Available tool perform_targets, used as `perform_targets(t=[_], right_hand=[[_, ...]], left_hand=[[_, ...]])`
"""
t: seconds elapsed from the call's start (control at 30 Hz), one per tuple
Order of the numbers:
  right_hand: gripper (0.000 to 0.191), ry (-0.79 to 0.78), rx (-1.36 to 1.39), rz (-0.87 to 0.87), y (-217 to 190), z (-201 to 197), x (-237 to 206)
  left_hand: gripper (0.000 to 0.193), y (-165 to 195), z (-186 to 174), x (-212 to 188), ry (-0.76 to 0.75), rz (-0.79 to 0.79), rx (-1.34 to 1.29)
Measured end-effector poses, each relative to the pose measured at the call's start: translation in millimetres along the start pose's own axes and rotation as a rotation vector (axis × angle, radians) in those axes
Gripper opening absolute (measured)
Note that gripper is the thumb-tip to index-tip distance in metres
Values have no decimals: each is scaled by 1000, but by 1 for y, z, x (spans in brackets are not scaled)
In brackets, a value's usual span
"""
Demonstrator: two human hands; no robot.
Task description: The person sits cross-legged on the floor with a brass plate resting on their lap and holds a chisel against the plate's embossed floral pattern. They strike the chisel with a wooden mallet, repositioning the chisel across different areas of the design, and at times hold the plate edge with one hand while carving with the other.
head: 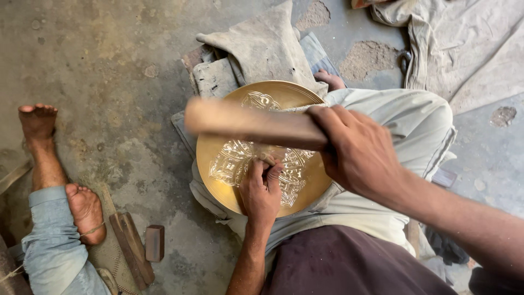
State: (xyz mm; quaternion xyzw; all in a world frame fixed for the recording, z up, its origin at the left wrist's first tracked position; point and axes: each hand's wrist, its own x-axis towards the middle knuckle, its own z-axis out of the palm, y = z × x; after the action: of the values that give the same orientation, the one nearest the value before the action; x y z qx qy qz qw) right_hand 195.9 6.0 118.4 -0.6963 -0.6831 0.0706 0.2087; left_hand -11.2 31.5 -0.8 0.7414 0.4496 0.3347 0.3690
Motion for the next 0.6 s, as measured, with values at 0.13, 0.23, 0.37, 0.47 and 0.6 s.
perform_targets(t=[0.13,0.23,0.37,0.47,0.6], right_hand=[[35,-312,-448,-61,6,1,-4],[43,-122,-179,9,8,1,-8],[50,-82,-98,0,10,2,-13],[43,-189,-258,-28,14,2,-20],[52,4,57,110,13,4,-38]], left_hand=[[26,-1,0,1,-70,-124,-6],[27,-4,0,1,-92,-67,-5],[28,-10,-2,0,-92,16,66],[28,-16,-1,1,-151,26,78],[28,-21,-3,11,-253,83,-26]])
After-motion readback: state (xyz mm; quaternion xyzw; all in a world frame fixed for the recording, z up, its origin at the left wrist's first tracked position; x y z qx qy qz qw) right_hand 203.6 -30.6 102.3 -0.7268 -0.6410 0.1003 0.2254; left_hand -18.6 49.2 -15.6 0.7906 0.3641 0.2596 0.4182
